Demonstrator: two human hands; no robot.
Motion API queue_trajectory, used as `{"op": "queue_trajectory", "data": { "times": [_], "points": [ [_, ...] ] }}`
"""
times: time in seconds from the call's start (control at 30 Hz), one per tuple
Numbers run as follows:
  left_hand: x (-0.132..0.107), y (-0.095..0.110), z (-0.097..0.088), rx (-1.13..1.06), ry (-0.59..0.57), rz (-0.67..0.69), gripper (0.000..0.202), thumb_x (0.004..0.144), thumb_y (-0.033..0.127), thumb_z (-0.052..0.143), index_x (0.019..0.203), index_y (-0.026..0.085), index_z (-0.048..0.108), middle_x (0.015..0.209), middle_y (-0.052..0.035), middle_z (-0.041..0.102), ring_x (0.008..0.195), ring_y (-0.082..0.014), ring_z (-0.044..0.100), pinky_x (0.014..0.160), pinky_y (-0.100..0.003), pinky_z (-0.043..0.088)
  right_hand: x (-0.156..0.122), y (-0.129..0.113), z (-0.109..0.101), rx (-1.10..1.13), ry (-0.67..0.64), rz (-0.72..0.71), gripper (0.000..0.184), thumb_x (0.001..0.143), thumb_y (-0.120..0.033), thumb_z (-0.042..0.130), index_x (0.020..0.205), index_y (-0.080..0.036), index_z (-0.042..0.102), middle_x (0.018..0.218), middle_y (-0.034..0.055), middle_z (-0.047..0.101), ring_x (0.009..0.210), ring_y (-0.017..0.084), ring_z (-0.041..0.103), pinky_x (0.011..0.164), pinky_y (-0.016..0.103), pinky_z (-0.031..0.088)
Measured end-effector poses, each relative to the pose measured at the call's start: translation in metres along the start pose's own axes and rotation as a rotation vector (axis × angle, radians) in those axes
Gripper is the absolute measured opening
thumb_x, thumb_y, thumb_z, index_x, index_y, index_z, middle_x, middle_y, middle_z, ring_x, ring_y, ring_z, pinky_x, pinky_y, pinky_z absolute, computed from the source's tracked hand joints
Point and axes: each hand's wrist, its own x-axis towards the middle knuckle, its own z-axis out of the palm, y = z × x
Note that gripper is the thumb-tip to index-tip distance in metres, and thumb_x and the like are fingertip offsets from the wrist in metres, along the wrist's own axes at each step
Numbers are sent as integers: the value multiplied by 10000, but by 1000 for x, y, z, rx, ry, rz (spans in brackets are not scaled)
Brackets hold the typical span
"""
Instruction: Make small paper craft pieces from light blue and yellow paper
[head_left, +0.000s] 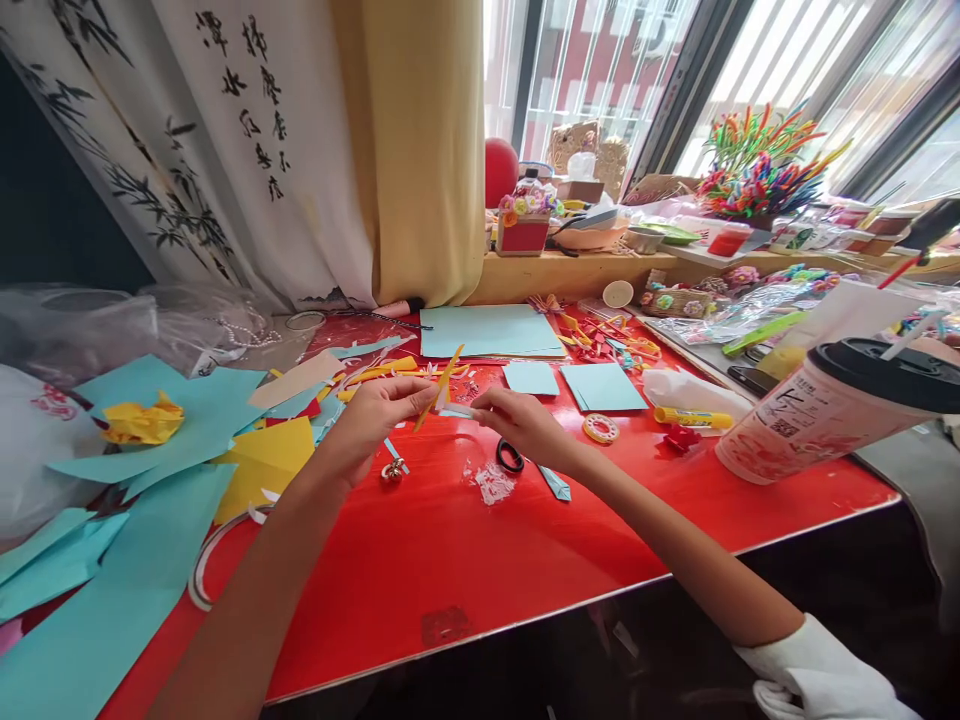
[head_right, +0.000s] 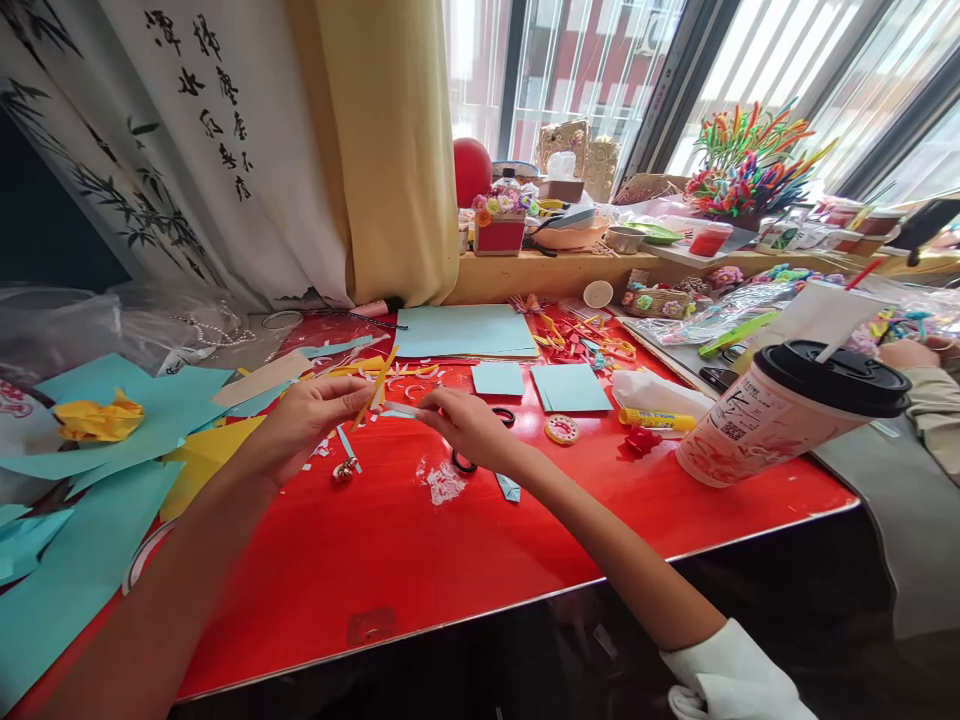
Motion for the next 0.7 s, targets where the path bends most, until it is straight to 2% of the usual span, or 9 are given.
{"op": "queue_trajectory", "data": {
  "times": [0.1,0.17,0.27,0.37,0.5,0.63,0.7],
  "points": [
    [0,1,-5,-141,-16,-18,194,690,362,664,763,183,681,732,-3,583,636,-90,448,596,-221,359,6,-3,1,-99,179,-20,193,906,-297,395,894,-171,540,859,51,609,770,139,539,663,243,392],
    [-1,1,-7,-208,-19,-21,174,698,336,666,803,199,687,816,-13,609,707,-98,478,633,-220,388,8,-6,2,-224,248,-50,236,918,-312,364,911,-162,547,891,71,614,820,157,542,679,256,384],
    [-1,-1,-7,-260,-17,-54,173,691,305,677,837,213,692,952,-34,627,868,-141,514,721,-255,432,8,-7,6,-419,239,-110,305,934,-334,304,936,-162,557,868,82,614,834,176,537,672,276,371],
    [-1,-4,-5,-268,-26,-100,191,664,295,698,829,199,704,962,-51,647,893,-169,544,771,-296,451,8,-7,11,-506,206,-152,320,938,-336,283,957,-173,559,833,78,603,798,177,530,667,286,366],
    [2,-10,0,-241,12,-112,196,625,301,727,776,176,721,799,-48,684,789,-157,582,825,-301,441,8,-9,15,-337,260,-140,289,928,-331,318,935,-165,554,850,83,606,799,172,540,696,276,388],
    [3,-12,2,-248,41,-121,216,610,317,736,769,171,725,752,-44,689,758,-150,592,846,-301,431,10,-8,10,18,425,62,263,925,-327,324,932,-166,531,780,45,601,692,130,541,635,232,400],
    [1,-8,-1,-230,15,-128,222,613,322,734,781,177,725,764,-43,689,772,-152,591,844,-301,429,12,-2,8,111,484,134,259,920,-331,330,931,-169,532,763,33,596,669,121,531,616,227,401]
  ]
}}
